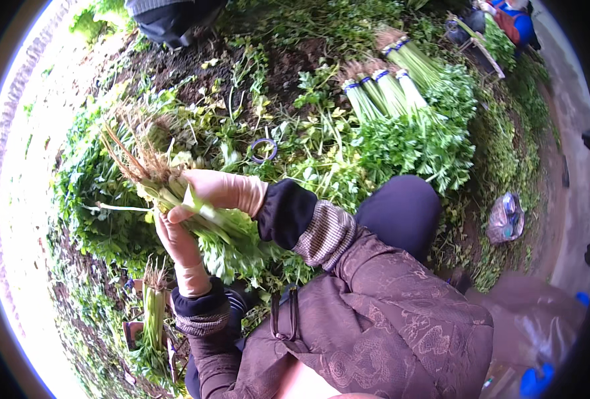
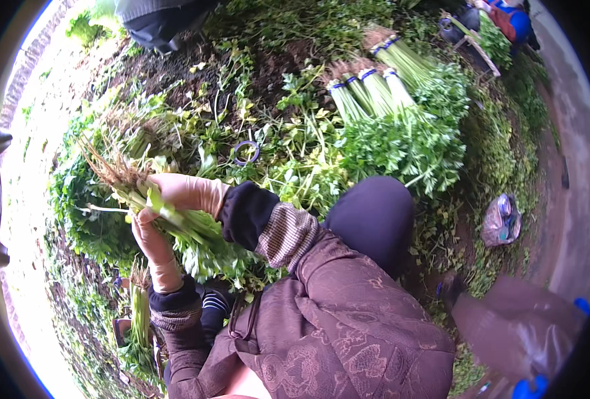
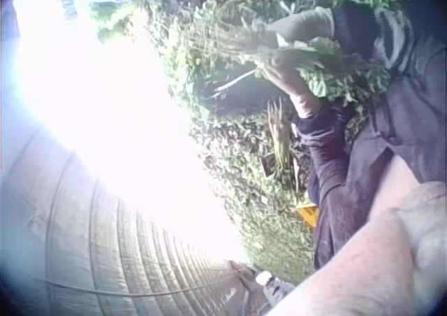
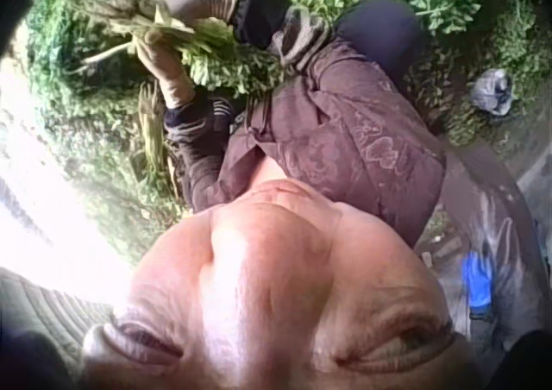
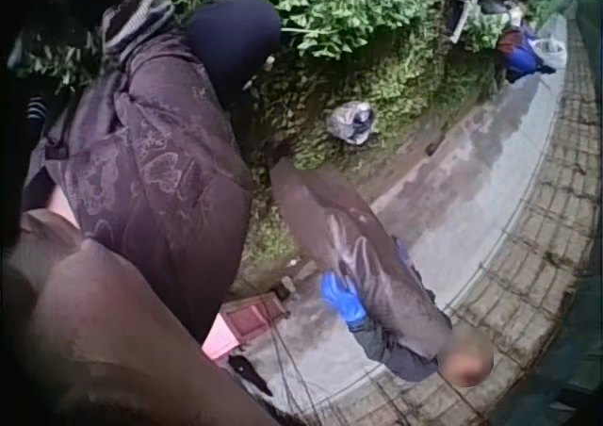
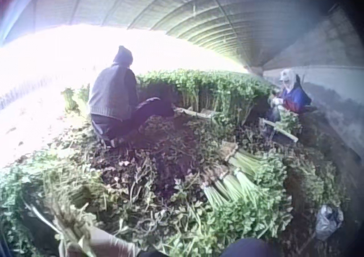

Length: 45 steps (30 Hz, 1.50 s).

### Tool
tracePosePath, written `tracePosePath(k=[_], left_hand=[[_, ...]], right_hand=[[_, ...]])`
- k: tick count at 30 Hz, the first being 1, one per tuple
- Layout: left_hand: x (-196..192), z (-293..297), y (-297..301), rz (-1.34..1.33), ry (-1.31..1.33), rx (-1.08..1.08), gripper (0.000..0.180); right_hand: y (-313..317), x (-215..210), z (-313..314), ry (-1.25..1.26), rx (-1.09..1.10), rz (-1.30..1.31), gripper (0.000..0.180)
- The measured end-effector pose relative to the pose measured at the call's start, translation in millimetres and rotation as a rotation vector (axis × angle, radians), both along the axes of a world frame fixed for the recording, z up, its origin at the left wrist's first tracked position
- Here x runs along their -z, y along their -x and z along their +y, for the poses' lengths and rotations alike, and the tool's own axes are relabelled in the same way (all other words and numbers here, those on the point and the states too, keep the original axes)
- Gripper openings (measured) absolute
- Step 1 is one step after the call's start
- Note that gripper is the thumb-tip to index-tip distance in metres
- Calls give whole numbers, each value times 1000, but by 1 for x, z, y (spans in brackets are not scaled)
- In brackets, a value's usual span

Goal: The person gathers celery stalks, trims stray leaves, aligns the bunches, and secures them with blue plastic bands. The person repeats this process for multiple bunches, placing finished bundles aside.

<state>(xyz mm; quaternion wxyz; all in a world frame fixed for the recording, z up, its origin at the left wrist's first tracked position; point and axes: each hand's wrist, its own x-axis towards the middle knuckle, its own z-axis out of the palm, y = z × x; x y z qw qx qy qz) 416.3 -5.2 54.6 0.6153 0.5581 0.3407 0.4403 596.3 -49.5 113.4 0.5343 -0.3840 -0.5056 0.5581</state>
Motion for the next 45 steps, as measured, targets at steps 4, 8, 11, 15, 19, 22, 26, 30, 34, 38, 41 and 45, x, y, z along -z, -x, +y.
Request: tracePosePath(k=[4, 8, 11, 15, 19, 22, 26, 30, 34, 38, 41, 45], left_hand=[[9, 1, 37, 98, -133, 129, 44], [5, 4, 79, 561, -145, 370, 54], [-35, -6, 99, 1566, -492, 440, 57], [-120, -23, 73, 432, -257, 113, 48], [-149, -74, 17, 752, -1005, 515, 54], [-172, -80, 10, 316, -897, 199, 69], [-150, -102, 27, 150, -585, -58, 88], [-53, -147, 34, 463, -107, 498, 104], [-6, -135, 56, 413, 135, 596, 114], [-52, -125, 48, 27, 66, 514, 106], [-93, -148, 27, -34, 157, 508, 48], [-107, -154, 24, -88, 205, 278, 41]], right_hand=[[30, -27, -28, 5, 45, 521, 34], [22, -49, -53, 6, 199, 288, 25], [10, -53, -69, -20, 104, 194, 25], [29, -33, -105, 60, -71, 27, 53], [62, -28, -114, -147, -71, -307, 55], [55, -49, -119, -133, -89, 148, 47], [13, -96, -113, -121, 164, 70, 28], [-11, -131, -103, -190, 288, -120, 28], [-6, -144, -95, -229, 214, -408, 30], [25, -146, -84, -126, 45, -189, 35], [51, -139, -67, -89, -5, 9, 47], [41, -107, -69, -151, 24, 57, 66]])
